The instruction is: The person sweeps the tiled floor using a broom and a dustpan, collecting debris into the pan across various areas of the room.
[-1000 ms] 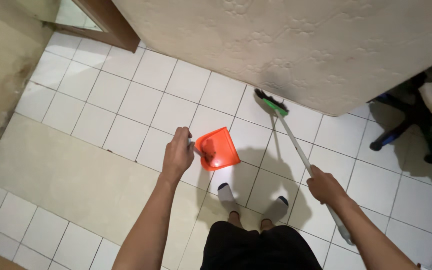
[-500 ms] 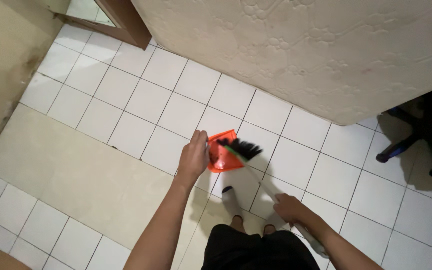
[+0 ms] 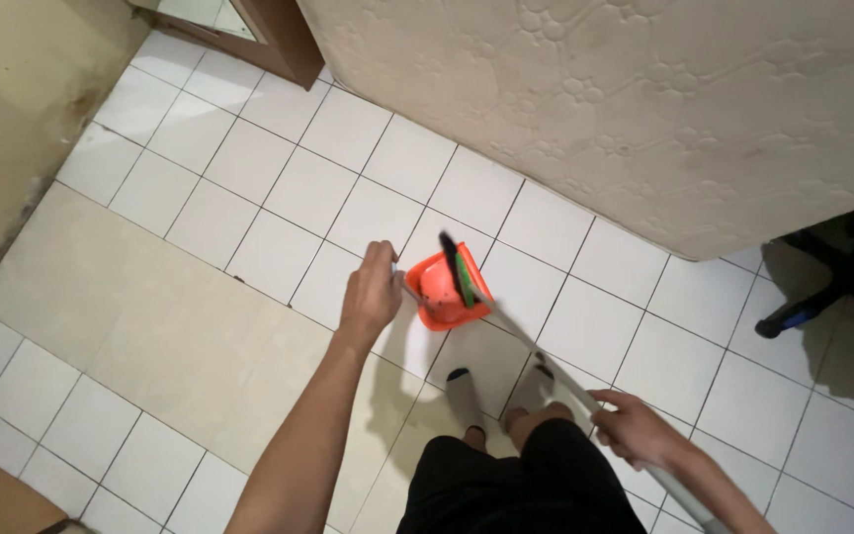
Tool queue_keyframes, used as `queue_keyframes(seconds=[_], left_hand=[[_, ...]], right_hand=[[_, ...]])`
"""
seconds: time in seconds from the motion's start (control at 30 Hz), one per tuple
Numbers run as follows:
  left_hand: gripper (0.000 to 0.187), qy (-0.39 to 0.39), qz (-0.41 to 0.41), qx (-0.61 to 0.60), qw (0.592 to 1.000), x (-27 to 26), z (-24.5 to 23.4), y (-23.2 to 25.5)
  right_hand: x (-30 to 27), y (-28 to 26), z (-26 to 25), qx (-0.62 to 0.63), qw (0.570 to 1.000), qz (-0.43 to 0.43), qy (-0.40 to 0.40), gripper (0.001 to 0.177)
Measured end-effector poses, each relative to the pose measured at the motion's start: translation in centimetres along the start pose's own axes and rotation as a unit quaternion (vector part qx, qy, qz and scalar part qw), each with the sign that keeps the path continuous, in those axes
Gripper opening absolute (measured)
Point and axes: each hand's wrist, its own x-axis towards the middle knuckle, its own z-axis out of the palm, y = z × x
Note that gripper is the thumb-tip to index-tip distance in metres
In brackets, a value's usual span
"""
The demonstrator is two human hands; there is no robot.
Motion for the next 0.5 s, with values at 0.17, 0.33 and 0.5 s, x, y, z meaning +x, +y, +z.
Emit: queue_keyframes(seconds=[0.17, 0.33, 0.5], left_hand=[[0.027, 0.027, -0.025, 0.006, 0.999, 1.4, -1.4, -1.0], [0.029, 0.056, -0.027, 0.012, 0.998, 3.8, -2.2, -1.4], [0.028, 0.062, -0.034, 0.058, 0.996, 7.6, -2.1, -2.3]], right_hand=[[-2.9, -2.1, -4.0, 0.049, 0.997, -0.010, 0.064, 0.059], [-1.5, -5.2, -7.8, -0.001, 0.992, -0.033, 0.122, 0.061], [2.5, -9.8, -10.5, -0.065, 0.980, -0.042, 0.184, 0.062]])
